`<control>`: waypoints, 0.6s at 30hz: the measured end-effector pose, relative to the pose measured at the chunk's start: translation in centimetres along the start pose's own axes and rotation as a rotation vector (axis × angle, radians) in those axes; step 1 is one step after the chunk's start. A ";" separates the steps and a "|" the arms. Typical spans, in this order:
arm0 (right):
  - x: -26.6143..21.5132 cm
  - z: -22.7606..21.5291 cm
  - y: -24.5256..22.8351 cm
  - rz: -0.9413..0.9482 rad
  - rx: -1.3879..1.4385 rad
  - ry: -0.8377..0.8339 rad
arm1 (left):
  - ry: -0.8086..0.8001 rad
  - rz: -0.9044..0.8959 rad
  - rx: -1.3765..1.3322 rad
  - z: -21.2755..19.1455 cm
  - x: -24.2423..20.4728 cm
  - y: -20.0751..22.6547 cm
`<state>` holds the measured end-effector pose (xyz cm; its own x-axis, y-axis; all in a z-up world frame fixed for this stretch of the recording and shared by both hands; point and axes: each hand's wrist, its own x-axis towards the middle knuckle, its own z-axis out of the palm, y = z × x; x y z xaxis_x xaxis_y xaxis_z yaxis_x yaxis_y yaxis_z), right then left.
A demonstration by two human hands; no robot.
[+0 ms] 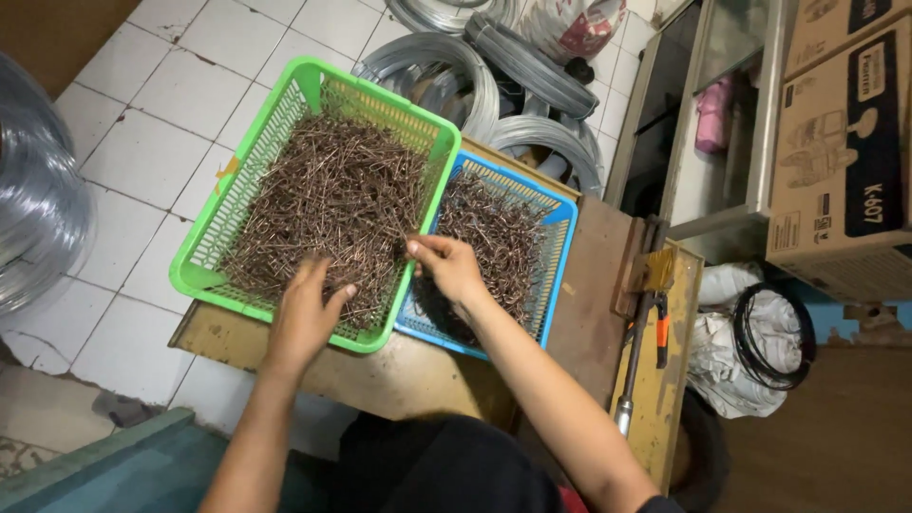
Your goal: Cutting small metal wire pieces to length using a manual cutting tool and a wooden guide.
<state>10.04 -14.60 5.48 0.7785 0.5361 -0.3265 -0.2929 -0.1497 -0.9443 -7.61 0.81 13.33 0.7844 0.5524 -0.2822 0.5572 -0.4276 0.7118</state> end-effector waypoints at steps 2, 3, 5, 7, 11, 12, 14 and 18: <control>-1.5 0.0 -1.6 0.010 0.045 -0.004 | 0.074 0.042 -0.060 0.4 -0.4 1.0; -2.3 0.0 -2.3 0.030 0.093 -0.011 | 0.144 0.074 -0.118 0.6 -0.7 1.4; -3.1 0.0 -2.2 -0.045 0.079 -0.007 | 0.131 0.090 -0.315 3.2 0.4 1.1; -4.0 -0.3 -1.0 -0.120 0.068 0.003 | 0.108 0.107 -0.509 6.1 1.2 0.9; -6.1 -2.5 1.3 -0.407 -0.439 0.171 | -0.007 0.084 -0.659 10.4 1.2 2.2; -6.7 -3.4 1.4 -0.480 -0.512 0.211 | -0.028 0.087 -0.615 11.0 0.9 3.0; -8.9 -4.6 -0.2 -0.473 -0.484 0.248 | -0.106 0.055 -0.660 12.3 0.3 4.6; -11.3 -8.1 0.1 -0.421 -0.358 0.304 | -0.308 -0.031 -0.675 13.3 -0.8 8.4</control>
<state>5.71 -27.44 8.75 0.9250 0.3573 0.1292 0.2363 -0.2747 -0.9320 0.03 -12.74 11.03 0.8671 0.2893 -0.4054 0.3695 0.1722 0.9131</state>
